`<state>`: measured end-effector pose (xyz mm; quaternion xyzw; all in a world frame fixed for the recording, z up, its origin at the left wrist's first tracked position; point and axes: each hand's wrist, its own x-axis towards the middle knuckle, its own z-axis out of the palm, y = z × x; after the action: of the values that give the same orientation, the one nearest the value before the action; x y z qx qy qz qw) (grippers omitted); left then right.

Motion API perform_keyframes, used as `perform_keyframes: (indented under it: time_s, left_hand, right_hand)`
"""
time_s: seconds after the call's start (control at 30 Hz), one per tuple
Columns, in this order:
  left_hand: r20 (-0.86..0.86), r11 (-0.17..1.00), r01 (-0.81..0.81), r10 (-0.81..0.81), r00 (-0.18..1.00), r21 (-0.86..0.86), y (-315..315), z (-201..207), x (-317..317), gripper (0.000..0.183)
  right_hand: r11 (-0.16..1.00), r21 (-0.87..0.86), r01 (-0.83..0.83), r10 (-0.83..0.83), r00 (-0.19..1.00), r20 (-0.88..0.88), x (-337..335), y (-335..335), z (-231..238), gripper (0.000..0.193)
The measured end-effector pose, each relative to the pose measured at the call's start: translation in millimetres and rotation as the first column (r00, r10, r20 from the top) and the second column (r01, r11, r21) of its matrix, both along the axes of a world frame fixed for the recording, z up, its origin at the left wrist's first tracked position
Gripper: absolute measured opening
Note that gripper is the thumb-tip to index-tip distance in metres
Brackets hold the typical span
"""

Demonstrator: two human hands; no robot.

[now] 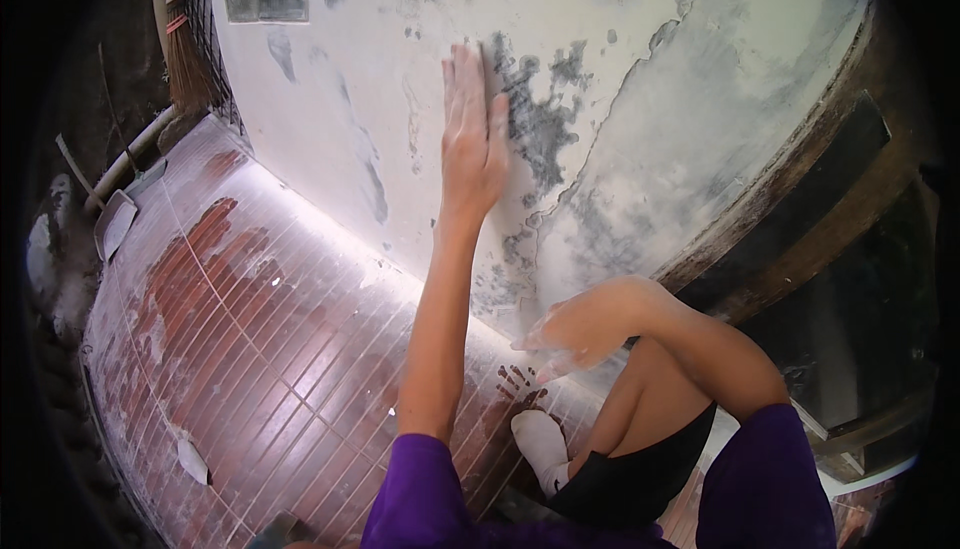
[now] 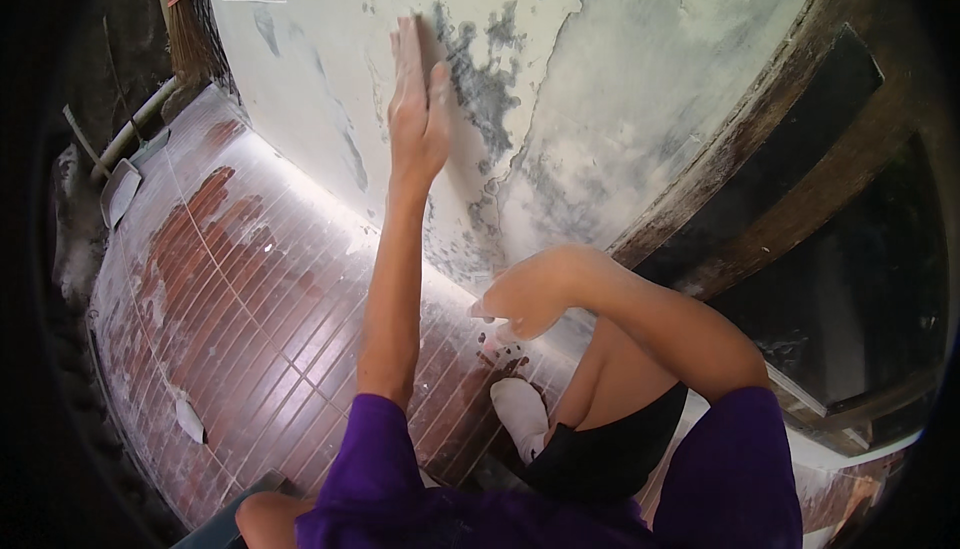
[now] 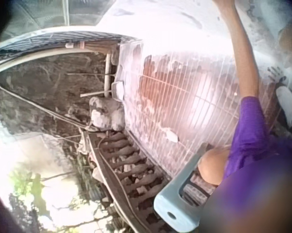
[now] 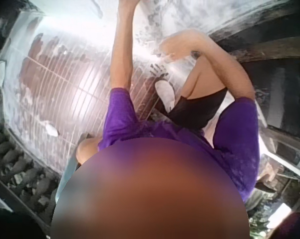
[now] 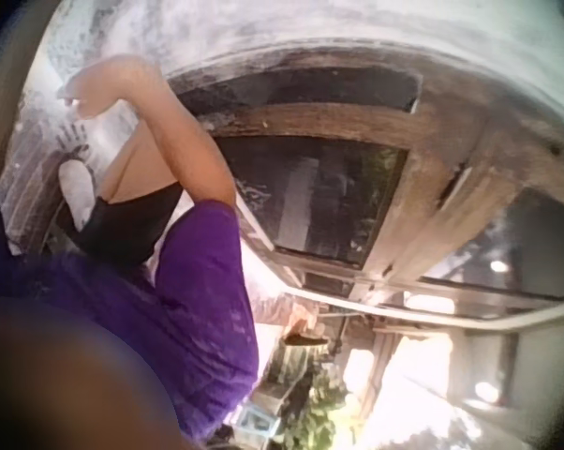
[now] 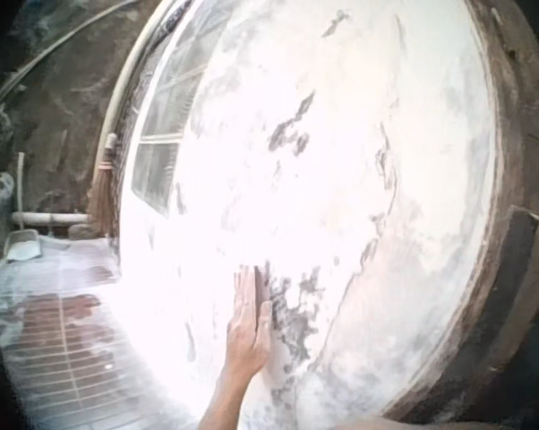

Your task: The person sands a section of an exterior wall using a sanding block. They work on a lower area of the wall while seated, then stand to sand a higher section near a window frame.

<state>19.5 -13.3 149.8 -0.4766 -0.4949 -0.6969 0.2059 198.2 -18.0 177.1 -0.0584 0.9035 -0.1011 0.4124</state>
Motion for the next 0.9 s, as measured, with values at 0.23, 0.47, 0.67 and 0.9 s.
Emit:
perform_keyframes:
  time_s: [0.23,0.47,0.67,0.9]
  left_hand:
    - [-0.199,0.981,-0.132,0.102,0.975,-0.141,5,-109,27,0.060]
    - [-0.156,0.976,-0.161,0.137,0.978,-0.149,21,-79,-3,0.055]
    - [-0.194,0.980,-0.188,0.171,0.966,-0.069,23,-86,24,0.056]
    - [-0.117,0.999,-0.047,0.046,0.992,-0.005,19,-79,24,0.055]
  right_hand:
    - [0.998,0.060,0.002,0.001,0.999,-0.045,0,-4,14,0.063]
    - [1.000,-0.014,0.010,-0.011,0.994,-0.112,14,-1,17,0.056]
    - [0.997,0.026,0.076,-0.071,0.982,-0.173,18,-1,20,0.058]
    - [0.995,-0.073,0.073,-0.083,0.985,-0.148,19,-2,29,0.055]
